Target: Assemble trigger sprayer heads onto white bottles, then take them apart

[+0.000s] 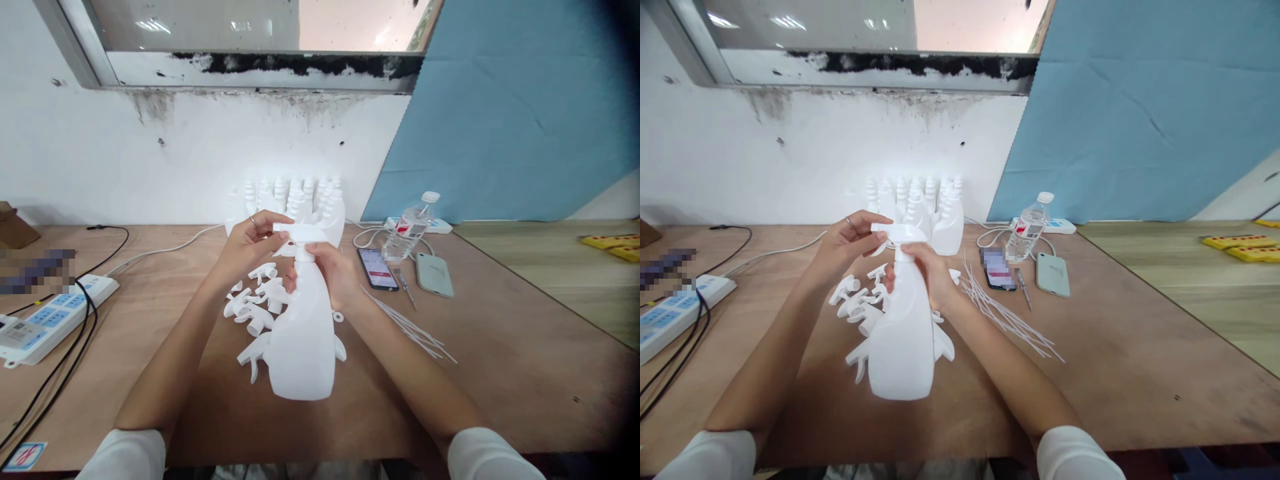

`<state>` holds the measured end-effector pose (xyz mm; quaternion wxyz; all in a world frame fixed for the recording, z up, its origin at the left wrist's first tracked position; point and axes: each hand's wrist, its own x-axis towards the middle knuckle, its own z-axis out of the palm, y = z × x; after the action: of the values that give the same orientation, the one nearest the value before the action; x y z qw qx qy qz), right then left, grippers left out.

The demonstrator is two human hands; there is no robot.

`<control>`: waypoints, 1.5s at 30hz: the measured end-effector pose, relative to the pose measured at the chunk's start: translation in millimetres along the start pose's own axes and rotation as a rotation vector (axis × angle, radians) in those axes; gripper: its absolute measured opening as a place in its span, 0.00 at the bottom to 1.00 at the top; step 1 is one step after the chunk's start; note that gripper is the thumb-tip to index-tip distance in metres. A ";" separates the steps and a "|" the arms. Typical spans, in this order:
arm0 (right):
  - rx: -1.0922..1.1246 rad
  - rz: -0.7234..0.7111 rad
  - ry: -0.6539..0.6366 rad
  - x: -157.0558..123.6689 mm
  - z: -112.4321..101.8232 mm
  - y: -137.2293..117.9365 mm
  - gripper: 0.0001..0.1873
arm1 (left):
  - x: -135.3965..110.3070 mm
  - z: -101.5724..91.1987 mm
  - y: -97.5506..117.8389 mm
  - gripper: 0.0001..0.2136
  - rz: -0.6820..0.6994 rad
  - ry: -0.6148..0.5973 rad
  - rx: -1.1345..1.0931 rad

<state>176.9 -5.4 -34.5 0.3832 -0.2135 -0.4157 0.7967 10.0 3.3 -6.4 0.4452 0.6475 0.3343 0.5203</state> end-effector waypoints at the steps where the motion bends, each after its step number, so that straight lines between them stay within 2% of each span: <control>1: 0.004 -0.015 -0.002 0.0 -0.1 0.0 0.16 | 0.0 -0.1 0.0 0.12 0.003 0.000 0.002; 5: -0.058 -0.126 0.028 0.3 -0.6 1.9 0.13 | -0.3 0.4 0.1 0.12 0.001 -0.003 -0.004; 8: -0.054 -0.110 0.036 0.5 -1.7 2.8 0.14 | -0.8 1.2 1.1 0.12 -0.007 -0.008 -0.016; 12: 0.072 -0.046 0.000 0.9 -3.2 2.3 0.14 | -1.3 1.7 3.0 0.11 -0.007 -0.021 -0.047; 19: 0.158 -0.108 -0.007 1.4 -1.6 6.3 0.13 | -1.1 1.1 2.9 0.11 0.054 0.014 -0.020; 30: 0.033 -0.241 -0.001 -0.8 3.7 11.0 0.16 | -2.0 1.8 2.8 0.12 0.077 -0.008 -0.035; 34: -0.002 -0.233 0.040 -2.1 6.8 9.0 0.16 | -1.9 0.9 0.8 0.13 0.059 -0.018 -0.043; 38: -0.024 -0.180 -0.005 -1.3 3.0 4.1 0.13 | -1.4 -1.8 0.9 0.14 0.031 -0.014 0.025; 43: 0.022 -0.082 -0.017 -2.8 -9.1 -11.8 0.14 | -1.3 -2.0 0.8 0.27 -0.040 -0.059 0.081; 45: 0.017 -0.038 -0.048 -4.6 -15.5 -18.6 0.16 | -0.8 -1.1 -1.2 0.27 -0.096 -0.111 0.098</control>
<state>197.9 5.4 -27.7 0.3898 -0.1833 -0.4220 0.7977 8.8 3.4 -7.7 0.4553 0.6797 0.3647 0.4446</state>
